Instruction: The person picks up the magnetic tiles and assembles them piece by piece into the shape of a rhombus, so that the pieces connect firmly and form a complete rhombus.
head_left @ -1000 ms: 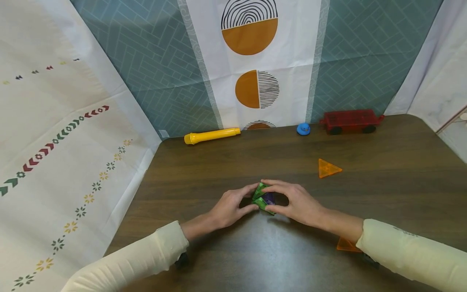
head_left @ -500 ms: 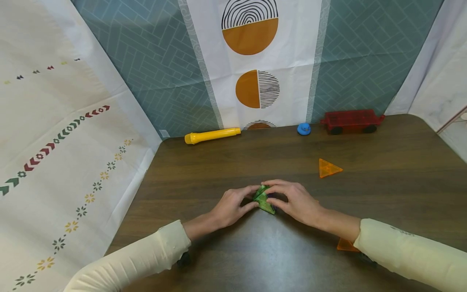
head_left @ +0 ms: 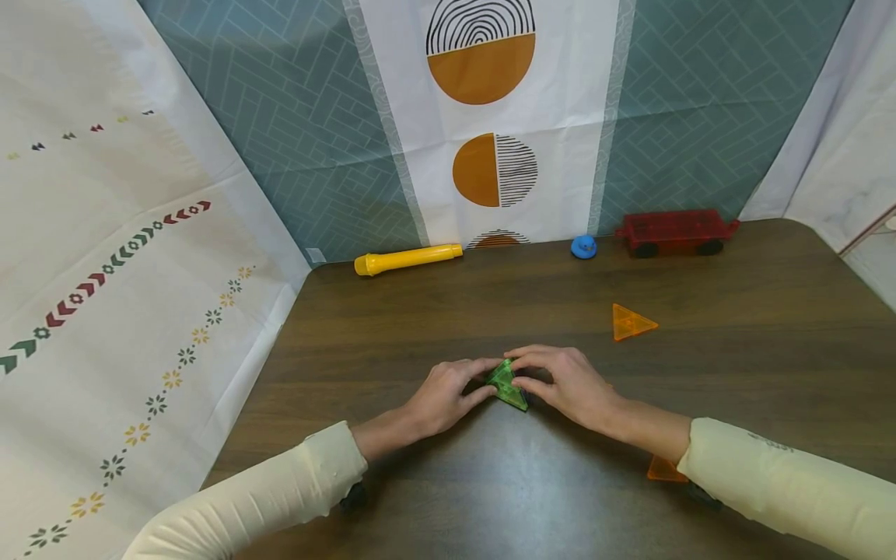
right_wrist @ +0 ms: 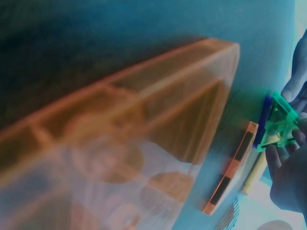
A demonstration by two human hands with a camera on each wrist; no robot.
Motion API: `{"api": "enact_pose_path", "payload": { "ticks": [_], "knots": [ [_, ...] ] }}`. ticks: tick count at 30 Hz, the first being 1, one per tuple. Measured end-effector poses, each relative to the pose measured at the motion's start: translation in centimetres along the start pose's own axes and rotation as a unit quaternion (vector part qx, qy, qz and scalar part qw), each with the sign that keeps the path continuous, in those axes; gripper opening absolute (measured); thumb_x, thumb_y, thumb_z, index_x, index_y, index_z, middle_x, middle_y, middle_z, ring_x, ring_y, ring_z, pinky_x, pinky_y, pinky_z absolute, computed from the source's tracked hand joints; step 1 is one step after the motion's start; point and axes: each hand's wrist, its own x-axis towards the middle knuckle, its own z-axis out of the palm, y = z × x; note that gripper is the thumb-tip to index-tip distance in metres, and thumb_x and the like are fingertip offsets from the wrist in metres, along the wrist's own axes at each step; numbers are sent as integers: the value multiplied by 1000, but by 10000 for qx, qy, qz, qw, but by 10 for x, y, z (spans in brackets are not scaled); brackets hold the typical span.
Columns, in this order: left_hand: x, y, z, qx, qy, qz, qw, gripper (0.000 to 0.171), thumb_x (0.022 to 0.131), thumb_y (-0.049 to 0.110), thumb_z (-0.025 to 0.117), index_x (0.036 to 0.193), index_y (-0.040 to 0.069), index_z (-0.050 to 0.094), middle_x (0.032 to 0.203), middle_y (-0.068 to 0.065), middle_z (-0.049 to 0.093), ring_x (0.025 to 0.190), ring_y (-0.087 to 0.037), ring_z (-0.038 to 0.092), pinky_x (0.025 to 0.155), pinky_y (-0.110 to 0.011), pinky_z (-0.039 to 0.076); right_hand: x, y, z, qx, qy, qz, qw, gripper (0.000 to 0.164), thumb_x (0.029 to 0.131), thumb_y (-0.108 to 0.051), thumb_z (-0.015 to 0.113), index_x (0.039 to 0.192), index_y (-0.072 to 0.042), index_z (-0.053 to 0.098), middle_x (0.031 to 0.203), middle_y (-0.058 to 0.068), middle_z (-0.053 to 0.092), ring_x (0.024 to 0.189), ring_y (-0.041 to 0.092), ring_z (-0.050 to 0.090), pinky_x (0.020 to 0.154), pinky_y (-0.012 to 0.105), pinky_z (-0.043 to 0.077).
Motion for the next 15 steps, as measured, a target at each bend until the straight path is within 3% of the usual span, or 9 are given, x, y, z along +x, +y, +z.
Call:
{"api": "enact_pose_path", "payload": {
  "ticks": [6,15],
  "knots": [
    [-2,1,-1,188,3,232,9996,46,102,16,74,146,7,64,132,-6,73,117,-18,71,96,-35,59,1,1,1,45,28,2,10000,20,92,-9,84,111,-12,80,131,7,74,112,25,74,91,44,61],
    [-3,0,1,402,-8,330,9986,48,104,15,72,150,7,61,131,-3,74,116,-17,71,96,-36,59,0,0,1,152,-1,60,9999,18,91,-9,85,107,-13,79,132,9,73,109,24,75,89,43,62]
  ]
}}
